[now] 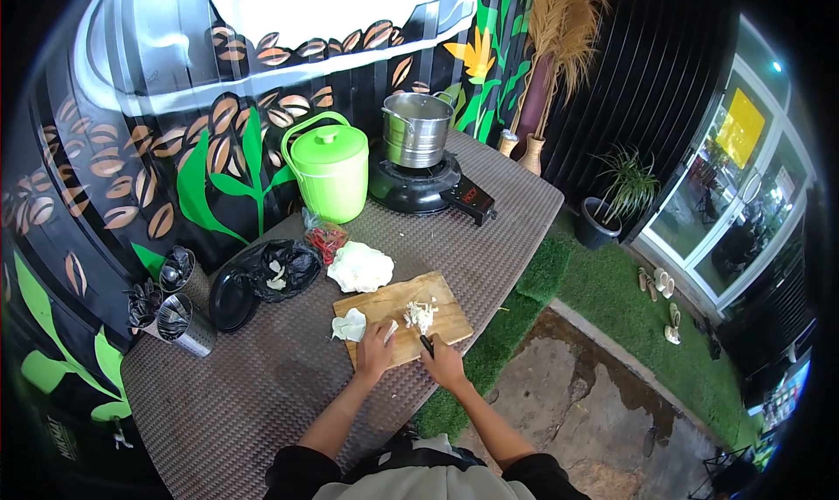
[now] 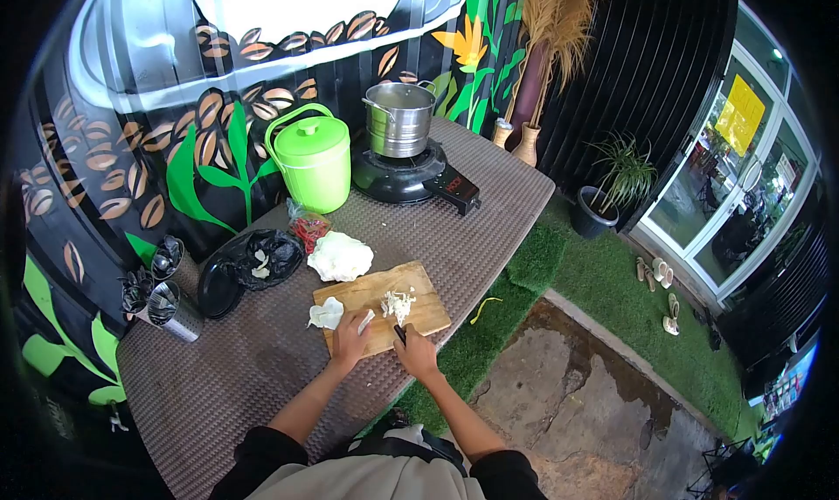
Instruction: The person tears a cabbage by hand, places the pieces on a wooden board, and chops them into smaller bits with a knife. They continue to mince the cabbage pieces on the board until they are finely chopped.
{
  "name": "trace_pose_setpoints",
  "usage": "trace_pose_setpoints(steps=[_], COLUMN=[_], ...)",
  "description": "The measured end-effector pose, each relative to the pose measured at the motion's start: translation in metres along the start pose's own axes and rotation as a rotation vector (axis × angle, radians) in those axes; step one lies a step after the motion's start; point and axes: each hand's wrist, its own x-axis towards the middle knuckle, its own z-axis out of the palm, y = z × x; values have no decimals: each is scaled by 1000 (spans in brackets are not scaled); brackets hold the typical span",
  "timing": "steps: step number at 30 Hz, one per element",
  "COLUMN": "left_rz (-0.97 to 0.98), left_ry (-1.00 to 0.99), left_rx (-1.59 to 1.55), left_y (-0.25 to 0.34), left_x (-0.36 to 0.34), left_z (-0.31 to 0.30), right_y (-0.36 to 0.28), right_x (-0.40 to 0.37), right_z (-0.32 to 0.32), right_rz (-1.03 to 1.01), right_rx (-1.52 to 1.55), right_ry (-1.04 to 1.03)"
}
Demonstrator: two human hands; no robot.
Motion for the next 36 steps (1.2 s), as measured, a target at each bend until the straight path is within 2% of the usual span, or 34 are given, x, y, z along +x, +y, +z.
trace_pose_setpoints(steps=[1, 3, 7, 9, 10, 15, 22, 24, 25, 27, 31, 36], left_rz=[1, -24, -69, -92, -97, -328, -392, -526, -525, -592, -515, -425], left_ry=[2, 24, 59, -75, -78, -54, -59, -22, -22, 132, 125, 65], left_rx=[1, -109, -160, -143, -144, -259, -269, -194, -190, -476, -513, -385], left_y=[-1, -2, -12, -20, -20, -11, -21, -24, -26, -26, -23, -21], left_x=[1, 5, 22, 26, 25, 28, 37, 38, 37, 36, 33, 33], left_z=[1, 4, 15, 17, 17, 12, 19, 22, 27, 31, 31, 25], right_y=[3, 7, 7, 8, 7, -4, -11, -10, -9, -10, -22, -27], right_x=[-4, -10, -16, -19, -22, -26, -22, -22, -22, -23, -23, -23], right_z=[1, 1, -4, -5, -5, -3, 12, 17, 20, 25, 25, 20], right_rz=[-47, -58, 36, 11, 15, 55, -3, 2, 2, 34, 111, 163], right_rx=[110, 145, 208, 209, 208, -4, -102, -127, -123, -134, -148, -122], right_ry=[67, 71, 58, 64, 59, -21, -41, -41, -40, -61, -82, -125])
